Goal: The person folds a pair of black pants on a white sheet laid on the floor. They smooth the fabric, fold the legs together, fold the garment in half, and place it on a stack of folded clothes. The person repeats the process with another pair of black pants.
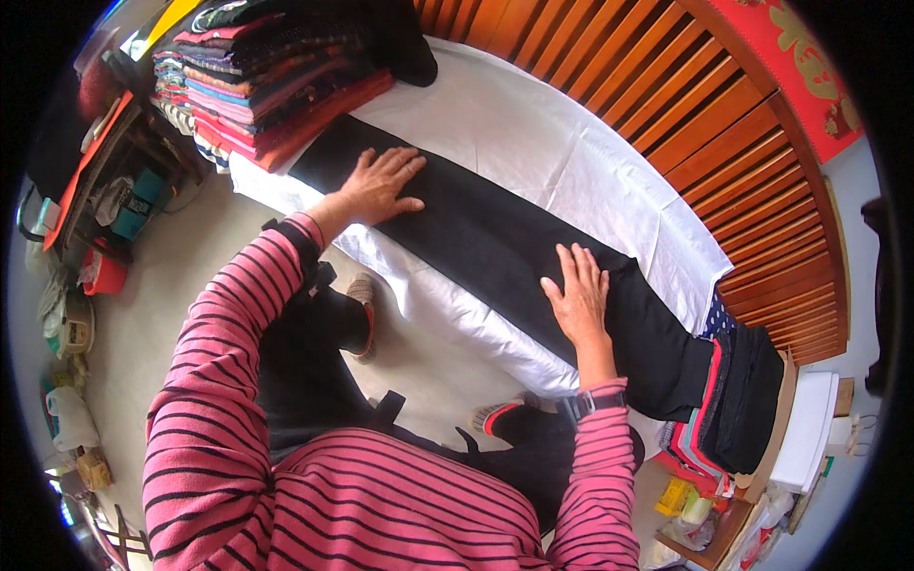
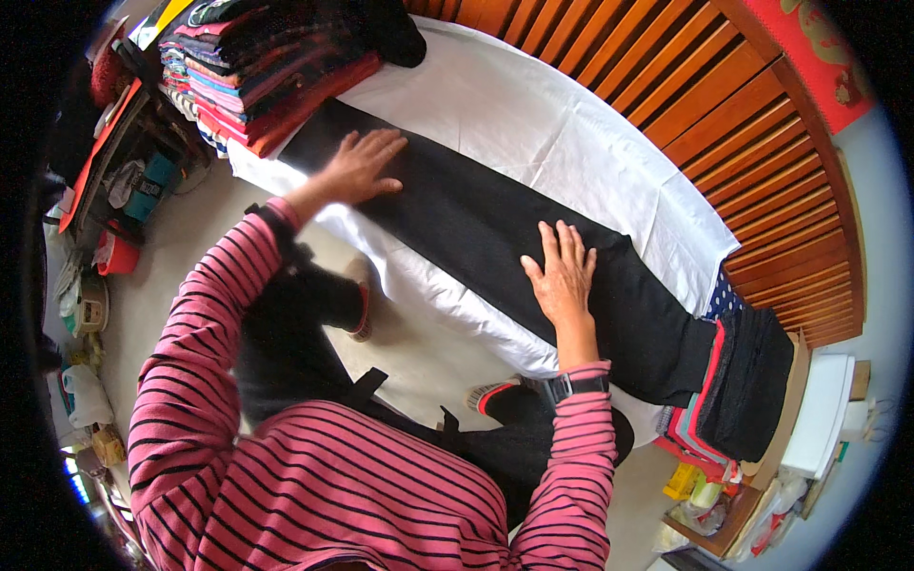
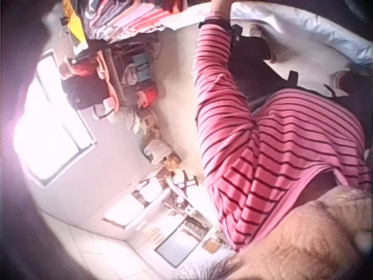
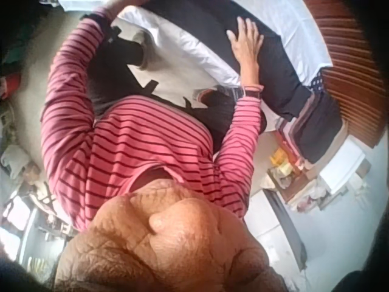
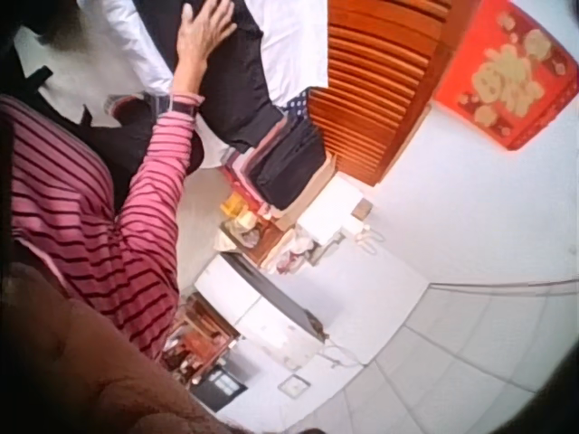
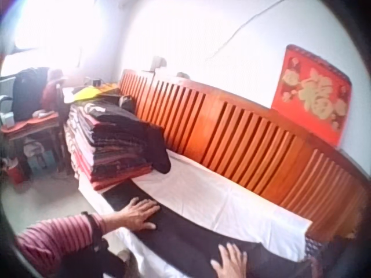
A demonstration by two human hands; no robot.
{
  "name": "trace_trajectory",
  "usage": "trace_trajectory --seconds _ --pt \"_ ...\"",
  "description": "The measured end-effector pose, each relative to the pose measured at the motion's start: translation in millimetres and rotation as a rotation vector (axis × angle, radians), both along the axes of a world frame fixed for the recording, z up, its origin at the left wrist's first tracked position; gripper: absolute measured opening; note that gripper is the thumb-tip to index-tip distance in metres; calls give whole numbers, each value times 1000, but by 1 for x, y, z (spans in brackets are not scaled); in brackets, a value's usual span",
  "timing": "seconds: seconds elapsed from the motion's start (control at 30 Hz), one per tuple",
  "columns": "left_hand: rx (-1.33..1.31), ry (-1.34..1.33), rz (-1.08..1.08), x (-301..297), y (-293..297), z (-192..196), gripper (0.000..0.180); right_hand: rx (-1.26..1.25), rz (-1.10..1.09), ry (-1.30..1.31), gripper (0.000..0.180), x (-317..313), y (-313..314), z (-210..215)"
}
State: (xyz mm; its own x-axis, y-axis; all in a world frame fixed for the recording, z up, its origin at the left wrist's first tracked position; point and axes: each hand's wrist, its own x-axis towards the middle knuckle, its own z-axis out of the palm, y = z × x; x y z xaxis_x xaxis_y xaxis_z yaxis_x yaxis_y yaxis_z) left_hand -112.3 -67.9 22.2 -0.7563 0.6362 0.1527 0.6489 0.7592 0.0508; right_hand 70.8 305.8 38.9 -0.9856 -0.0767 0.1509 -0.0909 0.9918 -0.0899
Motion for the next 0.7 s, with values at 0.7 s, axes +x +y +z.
trace_trajectory --seconds 0.7 --pt "-77 -163 -241 34 70 34 102 -78 -21 -336 92 -40 -58 35"
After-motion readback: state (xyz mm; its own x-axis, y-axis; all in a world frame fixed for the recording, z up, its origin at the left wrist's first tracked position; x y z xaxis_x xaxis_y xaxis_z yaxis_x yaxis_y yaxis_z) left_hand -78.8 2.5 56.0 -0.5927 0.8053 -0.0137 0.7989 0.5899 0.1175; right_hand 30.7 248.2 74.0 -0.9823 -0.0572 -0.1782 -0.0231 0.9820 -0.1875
